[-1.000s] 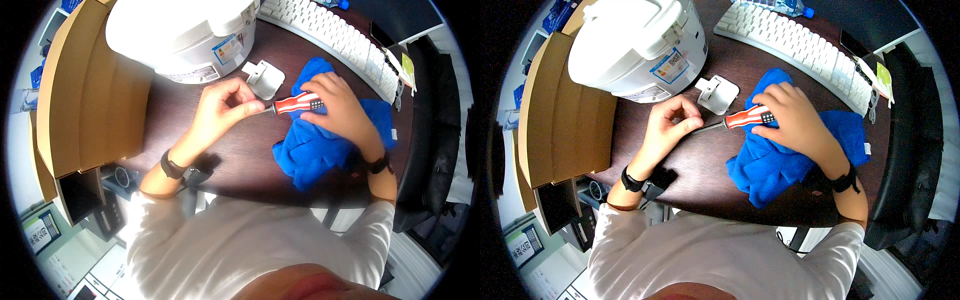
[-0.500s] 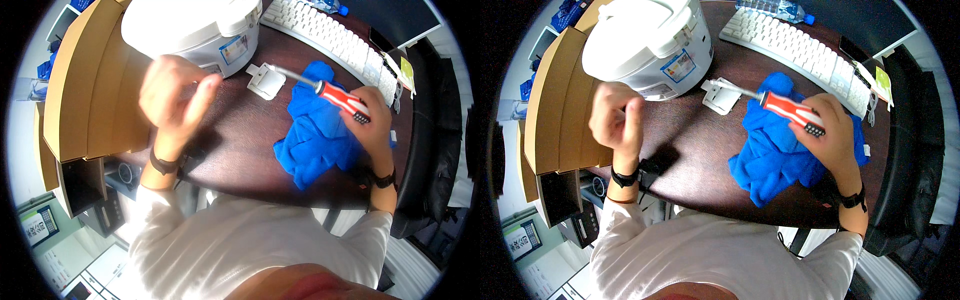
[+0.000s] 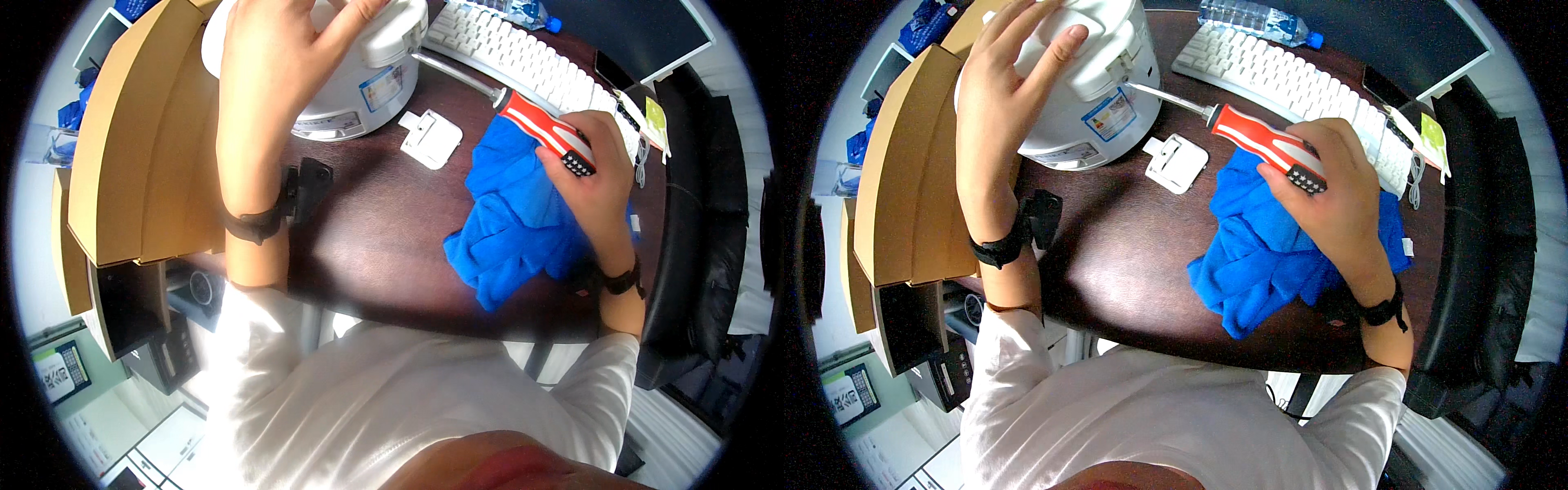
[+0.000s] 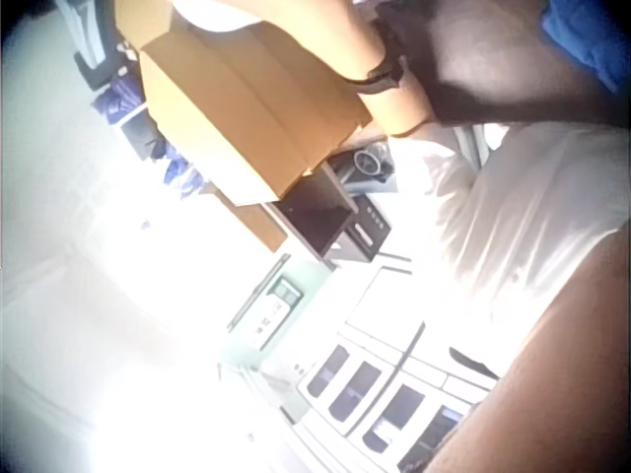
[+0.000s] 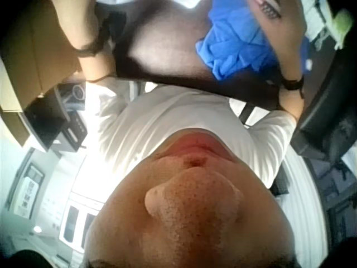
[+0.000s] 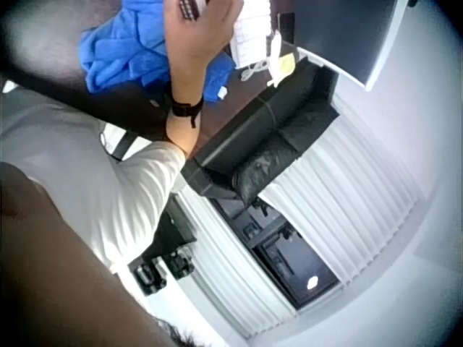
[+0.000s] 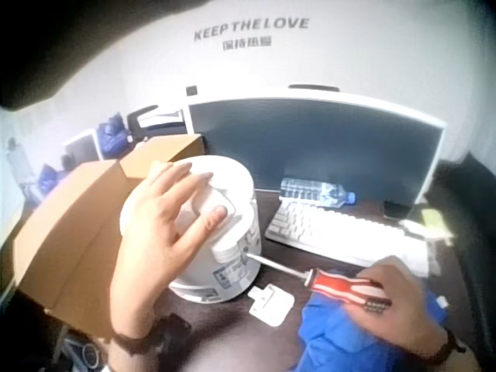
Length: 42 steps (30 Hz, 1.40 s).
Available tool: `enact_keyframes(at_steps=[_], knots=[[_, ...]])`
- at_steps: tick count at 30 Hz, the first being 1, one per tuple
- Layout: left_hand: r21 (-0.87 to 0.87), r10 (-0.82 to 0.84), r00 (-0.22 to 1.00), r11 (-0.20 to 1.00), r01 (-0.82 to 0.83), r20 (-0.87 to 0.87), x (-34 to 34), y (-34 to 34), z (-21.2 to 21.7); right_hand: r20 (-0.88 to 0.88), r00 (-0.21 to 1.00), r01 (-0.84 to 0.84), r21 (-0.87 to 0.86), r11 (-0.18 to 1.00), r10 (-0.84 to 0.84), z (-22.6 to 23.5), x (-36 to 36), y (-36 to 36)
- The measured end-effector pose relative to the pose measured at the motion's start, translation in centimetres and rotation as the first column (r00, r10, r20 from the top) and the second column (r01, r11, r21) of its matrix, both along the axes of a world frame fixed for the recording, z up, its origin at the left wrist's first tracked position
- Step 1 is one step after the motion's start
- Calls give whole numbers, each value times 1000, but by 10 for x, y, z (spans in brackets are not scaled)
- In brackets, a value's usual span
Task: The person uses a screwdriver to remove screws from a white rice cooker, detaches a small plastic cover, and opens the lid to reveal the inner pot. The person then removes the inner pot and places it aside.
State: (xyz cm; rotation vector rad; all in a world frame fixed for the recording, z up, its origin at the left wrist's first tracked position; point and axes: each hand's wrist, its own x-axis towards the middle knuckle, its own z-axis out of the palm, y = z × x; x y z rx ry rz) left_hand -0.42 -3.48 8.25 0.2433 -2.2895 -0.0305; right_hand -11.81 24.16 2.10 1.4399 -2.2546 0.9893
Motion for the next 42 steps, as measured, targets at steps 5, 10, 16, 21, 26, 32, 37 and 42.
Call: enact_keyframes(at_steps=[5, 10, 16, 21, 26, 32, 37, 42], knots=[[45, -92, 994, 994, 95, -54, -3, -1, -3, -25, 1000, 16, 24, 1000, -16, -1, -1, -1], [19, -73, 996, 997, 74, -45, -3, -3, -5, -25, 1000, 7, 8, 1000, -6, -2, -1, 0], [58, -49, 998, 997, 51, -35, -3, -1, -5, -76, 997, -4, 15, 1000, 5, 4, 1, -2], [40, -48, 998, 998, 49, -30, -3, 0, -5, -98, 995, -15, 19, 1000, 17, 10, 3, -5], [64, -49, 998, 997, 51, -24, -3, 1, -3, -77, 997, 18, 21, 1000, -16, 7, 5, 1], [73, 38, 999, 997, -37, -7, -2, 19, 1, -43, 998, 48, 19, 999, -47, 6, 8, 0], [52, -11, 1000, 999, 11, -14, -3, 1, -5, -81, 995, 58, 5, 998, -58, 6, 10, -2], [62, -29, 999, 998, 30, -24, -3, 1, -6, -113, 992, 67, 28, 997, -63, 9, 17, -2]])
